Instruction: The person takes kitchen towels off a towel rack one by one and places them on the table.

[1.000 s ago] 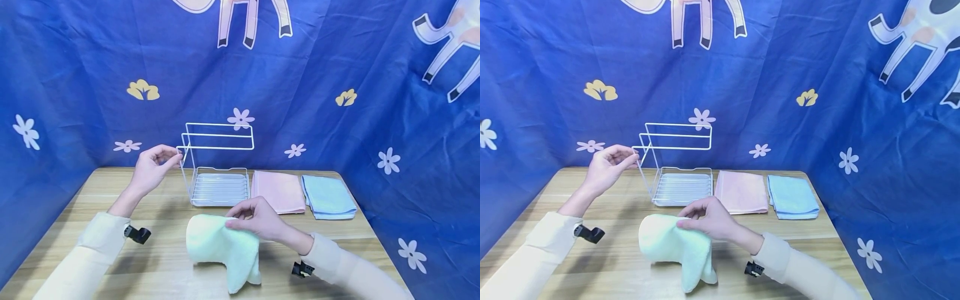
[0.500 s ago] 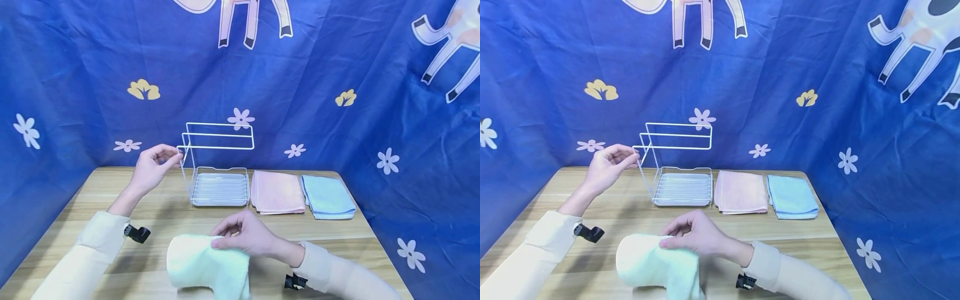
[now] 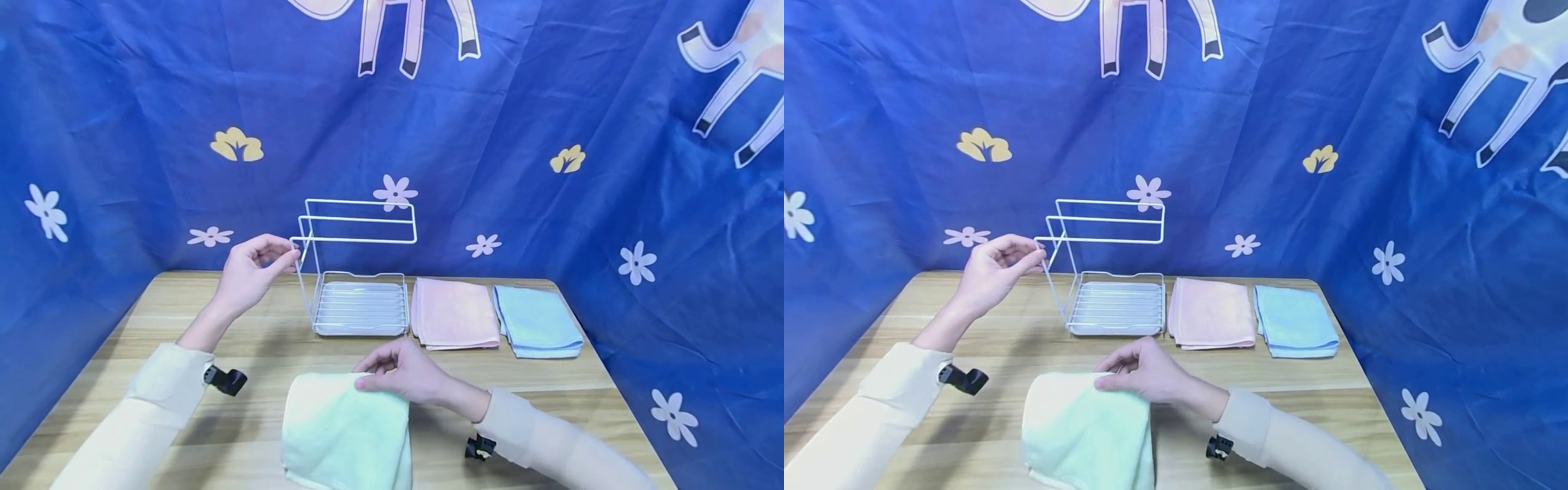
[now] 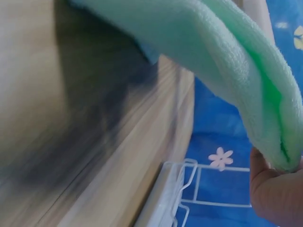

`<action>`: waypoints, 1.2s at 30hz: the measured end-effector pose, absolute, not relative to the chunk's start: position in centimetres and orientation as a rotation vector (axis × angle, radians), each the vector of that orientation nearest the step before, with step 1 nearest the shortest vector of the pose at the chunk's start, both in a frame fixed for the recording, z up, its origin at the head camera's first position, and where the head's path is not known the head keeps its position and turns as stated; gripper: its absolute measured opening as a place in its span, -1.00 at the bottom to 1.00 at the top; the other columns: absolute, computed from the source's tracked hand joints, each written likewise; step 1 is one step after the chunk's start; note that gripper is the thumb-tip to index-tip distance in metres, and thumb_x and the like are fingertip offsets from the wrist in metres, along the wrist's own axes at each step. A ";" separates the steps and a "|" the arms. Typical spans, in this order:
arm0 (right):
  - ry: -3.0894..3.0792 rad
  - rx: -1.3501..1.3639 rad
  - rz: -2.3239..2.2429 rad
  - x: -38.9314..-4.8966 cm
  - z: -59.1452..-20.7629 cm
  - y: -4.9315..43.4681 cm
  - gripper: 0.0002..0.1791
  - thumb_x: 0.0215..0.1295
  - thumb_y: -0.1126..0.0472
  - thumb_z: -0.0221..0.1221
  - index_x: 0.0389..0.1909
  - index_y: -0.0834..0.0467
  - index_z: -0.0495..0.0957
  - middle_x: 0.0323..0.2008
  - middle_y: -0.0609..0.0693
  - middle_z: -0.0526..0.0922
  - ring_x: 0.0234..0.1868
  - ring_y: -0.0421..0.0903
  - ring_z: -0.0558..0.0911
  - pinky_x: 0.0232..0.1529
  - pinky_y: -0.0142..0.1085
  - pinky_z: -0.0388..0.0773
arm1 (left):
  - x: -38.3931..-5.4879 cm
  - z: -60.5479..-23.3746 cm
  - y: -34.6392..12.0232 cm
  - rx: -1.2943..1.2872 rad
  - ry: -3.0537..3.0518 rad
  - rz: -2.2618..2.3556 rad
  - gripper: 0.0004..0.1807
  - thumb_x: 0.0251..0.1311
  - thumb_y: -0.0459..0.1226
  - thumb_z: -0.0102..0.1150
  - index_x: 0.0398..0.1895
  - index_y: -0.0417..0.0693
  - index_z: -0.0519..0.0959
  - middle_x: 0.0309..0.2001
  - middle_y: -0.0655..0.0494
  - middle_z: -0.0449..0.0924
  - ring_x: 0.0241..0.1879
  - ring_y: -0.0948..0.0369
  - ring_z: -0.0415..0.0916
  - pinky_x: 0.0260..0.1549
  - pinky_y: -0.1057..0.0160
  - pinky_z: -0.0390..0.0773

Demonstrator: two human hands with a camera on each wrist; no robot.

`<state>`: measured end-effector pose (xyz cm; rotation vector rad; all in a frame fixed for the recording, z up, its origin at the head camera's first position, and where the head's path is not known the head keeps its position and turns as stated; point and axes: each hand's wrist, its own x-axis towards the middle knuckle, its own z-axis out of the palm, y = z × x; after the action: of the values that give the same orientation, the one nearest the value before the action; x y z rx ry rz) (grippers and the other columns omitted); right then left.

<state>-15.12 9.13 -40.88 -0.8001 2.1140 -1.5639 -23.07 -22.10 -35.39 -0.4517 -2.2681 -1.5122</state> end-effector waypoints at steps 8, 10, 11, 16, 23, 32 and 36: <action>2.252 -0.786 -1.463 -17.0 -42.4 9.1 -0.80 0.26 0.25 0.47 -0.14 0.24 0.80 -0.20 0.19 0.84 -0.46 -0.39 0.57 -0.40 -0.57 0.50 | -23.0 -35.4 -22.0 -0.442 -2.272 -1.501 -0.78 0.42 -0.30 0.33 -0.04 -0.30 0.67 -0.28 0.28 0.79 -0.33 0.35 0.77 -0.29 0.51 0.77; 2.273 -0.776 -1.445 -17.3 -42.7 9.1 -0.81 0.27 0.24 0.46 -0.15 0.23 0.80 -0.23 0.18 0.84 -0.48 -0.38 0.54 -0.43 -0.57 0.46 | -23.0 -35.4 -22.0 -0.437 -2.275 -1.496 -0.78 0.43 -0.29 0.32 -0.04 -0.30 0.67 -0.28 0.27 0.79 -0.33 0.37 0.76 -0.29 0.51 0.77; 2.282 -0.772 -1.437 -17.5 -42.9 9.1 -0.82 0.27 0.23 0.46 -0.16 0.22 0.80 -0.24 0.17 0.83 -0.49 -0.38 0.52 -0.45 -0.57 0.44 | -23.0 -35.4 -22.0 -0.436 -2.274 -1.497 -0.78 0.43 -0.29 0.32 -0.04 -0.30 0.67 -0.28 0.27 0.79 -0.33 0.37 0.76 -0.29 0.51 0.77; 2.330 -0.773 -1.380 -18.5 -44.1 9.0 -0.84 0.28 0.19 0.46 -0.17 0.15 0.81 -0.28 0.08 0.83 -0.47 -0.36 0.51 -0.43 -0.55 0.45 | -23.0 -35.4 -21.9 -0.431 -2.268 -1.505 -0.78 0.43 -0.29 0.32 -0.05 -0.31 0.67 -0.28 0.29 0.79 -0.33 0.38 0.75 -0.28 0.51 0.77; 2.366 -0.798 -1.340 -20.1 -45.6 8.6 -0.85 0.29 0.18 0.46 -0.17 0.12 0.82 -0.33 0.03 0.83 -0.48 -0.39 0.54 -0.40 -0.55 0.52 | -23.0 -35.5 -21.9 -0.434 -2.270 -1.505 -0.79 0.43 -0.30 0.31 -0.04 -0.31 0.67 -0.27 0.30 0.78 -0.32 0.37 0.76 -0.28 0.51 0.77; 2.440 -0.740 -1.313 -21.9 -47.5 8.1 -0.87 0.27 0.14 0.48 -0.21 0.06 0.83 -0.40 -0.12 0.78 -0.49 -0.36 0.53 -0.45 -0.54 0.49 | -23.0 -35.4 -22.0 -0.428 -2.270 -1.519 -0.78 0.43 -0.29 0.32 -0.04 -0.32 0.67 -0.27 0.26 0.80 -0.34 0.41 0.76 -0.27 0.50 0.78; 2.480 -0.731 -1.288 -22.6 -48.1 8.0 -0.86 0.28 0.11 0.48 -0.20 0.04 0.83 -0.37 -0.11 0.81 -0.48 -0.36 0.54 -0.43 -0.53 0.51 | -23.0 -35.4 -22.0 -0.429 -2.268 -1.525 -0.78 0.43 -0.30 0.31 -0.04 -0.33 0.66 -0.27 0.28 0.80 -0.34 0.41 0.75 -0.27 0.49 0.78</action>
<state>-22.59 8.01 -48.14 -0.7311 2.4800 -1.2884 -23.03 -22.04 -35.43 -0.4291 -2.2675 -1.5251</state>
